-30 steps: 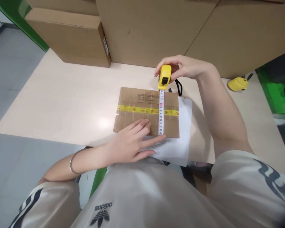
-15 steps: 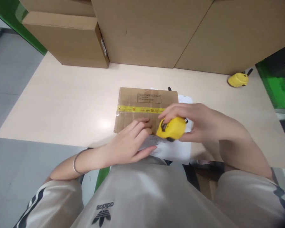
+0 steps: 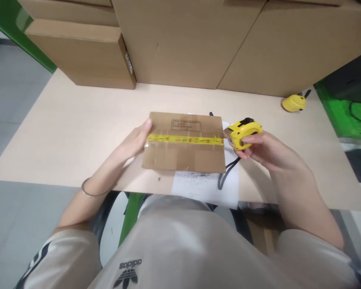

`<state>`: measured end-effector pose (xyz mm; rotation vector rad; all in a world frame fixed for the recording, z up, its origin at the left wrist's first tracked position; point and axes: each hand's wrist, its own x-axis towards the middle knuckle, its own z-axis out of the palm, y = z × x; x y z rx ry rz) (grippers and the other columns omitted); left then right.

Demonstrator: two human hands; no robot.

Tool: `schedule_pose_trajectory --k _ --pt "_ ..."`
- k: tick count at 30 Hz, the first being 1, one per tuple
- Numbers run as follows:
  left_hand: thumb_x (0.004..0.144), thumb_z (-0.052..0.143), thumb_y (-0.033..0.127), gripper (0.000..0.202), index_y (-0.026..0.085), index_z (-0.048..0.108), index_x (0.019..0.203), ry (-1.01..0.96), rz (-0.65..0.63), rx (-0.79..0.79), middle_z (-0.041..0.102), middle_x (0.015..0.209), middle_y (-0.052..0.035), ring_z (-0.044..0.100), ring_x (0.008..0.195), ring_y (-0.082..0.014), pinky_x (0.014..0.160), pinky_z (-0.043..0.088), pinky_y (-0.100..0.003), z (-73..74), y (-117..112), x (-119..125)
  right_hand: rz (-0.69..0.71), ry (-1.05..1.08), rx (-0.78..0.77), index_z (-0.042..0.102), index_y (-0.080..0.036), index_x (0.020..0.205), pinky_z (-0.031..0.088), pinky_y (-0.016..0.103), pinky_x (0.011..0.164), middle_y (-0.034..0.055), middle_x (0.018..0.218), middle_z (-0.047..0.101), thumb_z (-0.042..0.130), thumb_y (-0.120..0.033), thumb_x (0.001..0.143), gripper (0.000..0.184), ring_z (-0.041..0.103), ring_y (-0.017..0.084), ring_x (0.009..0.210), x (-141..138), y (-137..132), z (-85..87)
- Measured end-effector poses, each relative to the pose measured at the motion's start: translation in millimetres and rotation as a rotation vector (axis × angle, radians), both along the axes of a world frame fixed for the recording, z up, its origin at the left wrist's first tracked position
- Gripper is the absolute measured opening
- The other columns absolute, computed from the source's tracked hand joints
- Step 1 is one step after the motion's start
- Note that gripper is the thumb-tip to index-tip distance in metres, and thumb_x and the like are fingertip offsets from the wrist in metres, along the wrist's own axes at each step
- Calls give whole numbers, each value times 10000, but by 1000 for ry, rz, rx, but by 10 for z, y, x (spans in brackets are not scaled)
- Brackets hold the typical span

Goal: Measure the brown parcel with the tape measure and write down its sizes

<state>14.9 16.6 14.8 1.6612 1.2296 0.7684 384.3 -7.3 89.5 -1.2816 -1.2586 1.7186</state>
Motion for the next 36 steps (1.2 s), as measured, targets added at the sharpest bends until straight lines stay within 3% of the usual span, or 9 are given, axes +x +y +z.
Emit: schedule_pose_trajectory --k 4,7,13,16,20,23,27,31,36 --pt "1015 259 786 793 259 501 1556 -58 -51 183 549 1610 -100 407 1579 -343 1354 262 -537 207 95 -20 -38 -27 80 697 -214 697 391 269 461 3 620 612 747 -318 729 119 508 103 467 0 -160 250" --pt "902 599 782 871 314 396 1609 -142 -135 380 442 1679 -106 407 1562 -394 1320 304 -617 287 204 -130 -91 -50 164 689 -240 696 385 291 454 0 654 631 759 -328 705 113 484 106 458 5 -235 461" --pt "624 938 606 1037 350 498 1528 -281 -276 725 546 1453 -113 572 1357 -377 1145 536 -569 26 242 -225 -365 -214 428 620 -342 920 149 285 459 27 957 687 764 -408 774 216 492 188 634 -62 -177 749" --pt "600 951 610 1032 390 517 1509 -246 -314 753 543 1435 -110 559 1371 -389 1147 525 -611 -114 157 -144 -224 -319 640 604 -313 980 301 302 505 7 943 652 818 -401 815 284 523 176 703 -209 -38 806" --pt "534 977 658 1280 448 332 1619 -257 -321 691 494 1538 -118 564 1402 -432 1153 516 -623 -199 104 -71 211 -505 899 573 -245 1016 474 319 739 -8 989 684 800 -457 890 335 610 155 817 -665 169 832" --pt "532 984 652 1442 466 120 1672 -253 -322 679 430 1615 -134 543 1440 -449 1145 526 -613 -253 113 -84 428 -585 927 535 -234 1031 483 315 750 0 957 690 696 -511 955 329 646 182 844 -1072 262 798" --pt "515 994 640 1473 478 93 1669 -224 -307 718 378 1655 -125 500 1473 -454 1143 523 -636 -325 120 -139 543 -645 922 507 -232 1010 488 312 765 11 981 675 656 -476 975 289 659 204 904 -1357 284 718" --pt "514 985 651 1345 450 285 1644 -172 -314 781 449 1588 -121 490 1459 -440 1157 509 -649 -333 127 -179 523 -737 916 535 -236 970 474 313 729 6 924 669 682 -478 940 284 646 205 846 -1202 253 707" --pt "576 957 632 1175 443 408 1598 -146 -336 809 454 1550 -117 458 1469 -429 1197 459 -674 -274 117 -187 432 -782 830 653 -234 973 460 326 627 11 885 702 740 -508 893 298 634 189 739 -454 147 753"
